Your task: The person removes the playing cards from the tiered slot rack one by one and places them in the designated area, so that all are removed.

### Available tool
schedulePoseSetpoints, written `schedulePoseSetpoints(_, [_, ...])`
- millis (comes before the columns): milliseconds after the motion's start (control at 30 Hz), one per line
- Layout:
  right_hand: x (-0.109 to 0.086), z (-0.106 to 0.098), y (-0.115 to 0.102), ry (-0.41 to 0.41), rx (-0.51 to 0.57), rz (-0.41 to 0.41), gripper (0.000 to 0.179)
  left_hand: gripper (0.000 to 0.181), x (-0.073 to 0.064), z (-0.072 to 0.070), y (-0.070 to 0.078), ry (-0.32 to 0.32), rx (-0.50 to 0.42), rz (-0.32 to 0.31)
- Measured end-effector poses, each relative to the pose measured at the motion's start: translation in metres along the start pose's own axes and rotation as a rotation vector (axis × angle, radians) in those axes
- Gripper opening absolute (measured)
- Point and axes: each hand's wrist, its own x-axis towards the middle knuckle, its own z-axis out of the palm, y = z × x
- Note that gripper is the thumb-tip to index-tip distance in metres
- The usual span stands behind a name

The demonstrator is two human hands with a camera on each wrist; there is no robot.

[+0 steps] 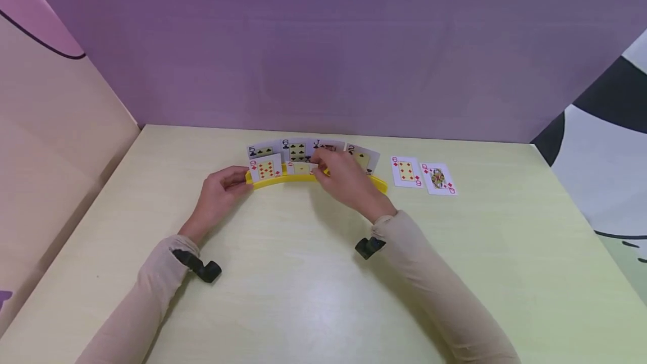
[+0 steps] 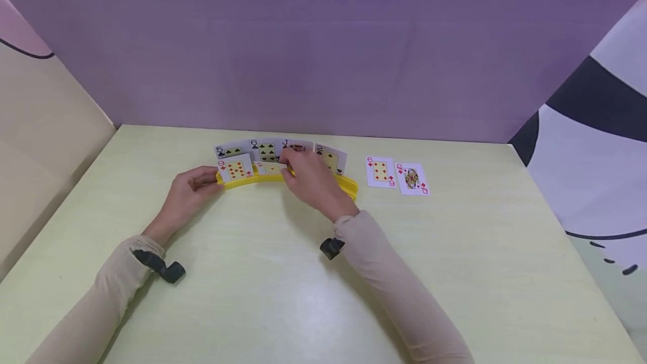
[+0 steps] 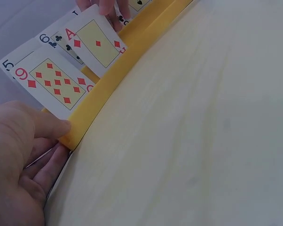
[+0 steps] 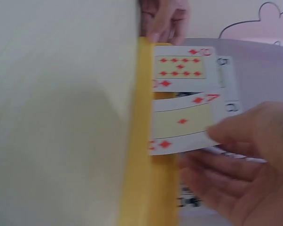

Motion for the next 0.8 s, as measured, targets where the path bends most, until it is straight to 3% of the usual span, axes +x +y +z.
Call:
schedulePoseSetpoints(333, [0.005,0.021,0.016,0.102,0.211,-0.005,0.012,0.035,-0.002,-0.002,-0.002,-0.002,-0.011,-0.007])
schedulePoseSetpoints(800, [0.007,0.029,0.022,0.101,0.274,0.016,0.015,0.036,-0.003,-0.002,-0.003,-0.010,-0.002,-0.004])
